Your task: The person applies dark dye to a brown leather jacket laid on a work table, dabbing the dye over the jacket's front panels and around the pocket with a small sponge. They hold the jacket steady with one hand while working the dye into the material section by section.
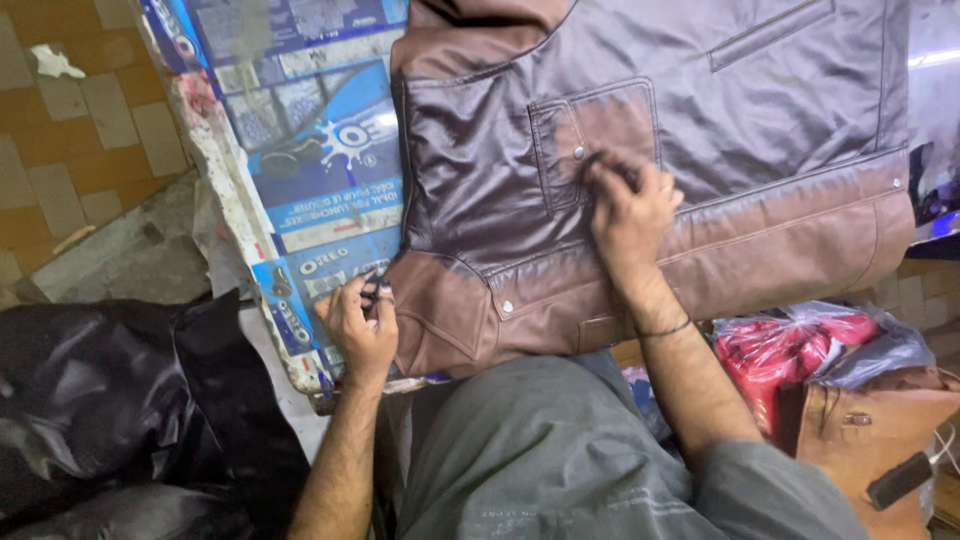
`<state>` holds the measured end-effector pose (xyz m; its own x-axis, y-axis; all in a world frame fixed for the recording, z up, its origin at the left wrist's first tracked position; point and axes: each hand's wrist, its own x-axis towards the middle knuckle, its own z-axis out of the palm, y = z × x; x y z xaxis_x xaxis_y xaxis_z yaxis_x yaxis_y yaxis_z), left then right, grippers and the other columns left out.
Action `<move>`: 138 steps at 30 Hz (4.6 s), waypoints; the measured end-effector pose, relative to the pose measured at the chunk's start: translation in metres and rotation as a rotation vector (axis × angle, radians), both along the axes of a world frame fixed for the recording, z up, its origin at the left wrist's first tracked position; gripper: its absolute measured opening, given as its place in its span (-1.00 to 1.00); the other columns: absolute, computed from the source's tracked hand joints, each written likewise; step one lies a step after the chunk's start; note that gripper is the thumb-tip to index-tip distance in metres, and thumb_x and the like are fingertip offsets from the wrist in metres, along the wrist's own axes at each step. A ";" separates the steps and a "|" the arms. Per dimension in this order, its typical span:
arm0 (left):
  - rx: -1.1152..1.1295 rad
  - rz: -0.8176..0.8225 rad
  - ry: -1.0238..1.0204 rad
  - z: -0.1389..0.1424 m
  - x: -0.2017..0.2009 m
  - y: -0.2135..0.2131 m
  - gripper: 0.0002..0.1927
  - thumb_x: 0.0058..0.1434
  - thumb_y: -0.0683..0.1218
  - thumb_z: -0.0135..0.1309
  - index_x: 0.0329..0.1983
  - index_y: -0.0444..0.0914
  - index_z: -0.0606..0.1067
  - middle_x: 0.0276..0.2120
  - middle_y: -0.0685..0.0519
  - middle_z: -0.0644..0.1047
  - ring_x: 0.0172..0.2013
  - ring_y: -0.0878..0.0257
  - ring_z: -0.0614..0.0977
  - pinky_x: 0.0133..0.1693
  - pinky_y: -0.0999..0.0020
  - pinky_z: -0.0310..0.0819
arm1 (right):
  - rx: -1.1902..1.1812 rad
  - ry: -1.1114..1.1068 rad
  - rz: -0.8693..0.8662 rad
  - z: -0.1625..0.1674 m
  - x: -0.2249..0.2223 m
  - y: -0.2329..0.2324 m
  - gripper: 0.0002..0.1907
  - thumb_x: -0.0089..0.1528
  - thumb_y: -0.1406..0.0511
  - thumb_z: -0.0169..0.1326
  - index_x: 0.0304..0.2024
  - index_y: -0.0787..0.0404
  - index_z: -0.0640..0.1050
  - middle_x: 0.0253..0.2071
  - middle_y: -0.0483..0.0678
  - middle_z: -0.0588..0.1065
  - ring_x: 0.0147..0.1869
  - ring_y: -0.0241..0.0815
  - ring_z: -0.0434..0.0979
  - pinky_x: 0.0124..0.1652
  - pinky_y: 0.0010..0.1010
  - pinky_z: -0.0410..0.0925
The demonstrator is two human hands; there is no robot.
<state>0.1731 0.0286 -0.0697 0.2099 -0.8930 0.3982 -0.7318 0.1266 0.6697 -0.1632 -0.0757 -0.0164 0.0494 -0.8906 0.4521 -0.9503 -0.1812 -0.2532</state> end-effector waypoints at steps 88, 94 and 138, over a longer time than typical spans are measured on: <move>0.000 -0.002 -0.016 -0.005 0.002 -0.002 -0.71 0.22 -0.18 0.22 -0.01 -0.26 0.48 -0.36 0.10 0.55 -0.37 0.18 0.53 -0.06 0.16 0.24 | -0.050 0.008 0.309 0.030 0.026 -0.092 -0.74 0.22 0.37 0.20 -0.07 -0.03 0.70 0.01 -0.15 0.52 0.07 0.00 0.43 -0.02 -0.16 0.22; 0.015 -0.011 0.005 -0.001 0.002 0.001 -0.70 0.22 -0.19 0.20 0.01 -0.26 0.48 -0.36 0.10 0.55 -0.36 0.18 0.53 -0.07 0.17 0.25 | -0.013 0.047 0.244 0.037 0.018 -0.064 -0.78 0.24 0.32 0.24 -0.07 -0.04 0.70 0.00 -0.20 0.53 0.00 -0.01 0.41 -0.06 -0.10 0.21; 0.048 0.143 -0.139 -0.011 -0.036 0.005 -0.63 0.36 -0.10 0.20 0.20 -0.27 0.51 -0.14 -0.04 0.58 -0.05 0.00 0.49 0.09 0.07 0.36 | 0.002 -0.650 0.284 -0.016 -0.140 0.025 -0.69 0.25 0.42 0.21 0.06 0.20 0.57 0.10 0.06 0.43 0.19 0.04 0.43 0.14 -0.18 0.33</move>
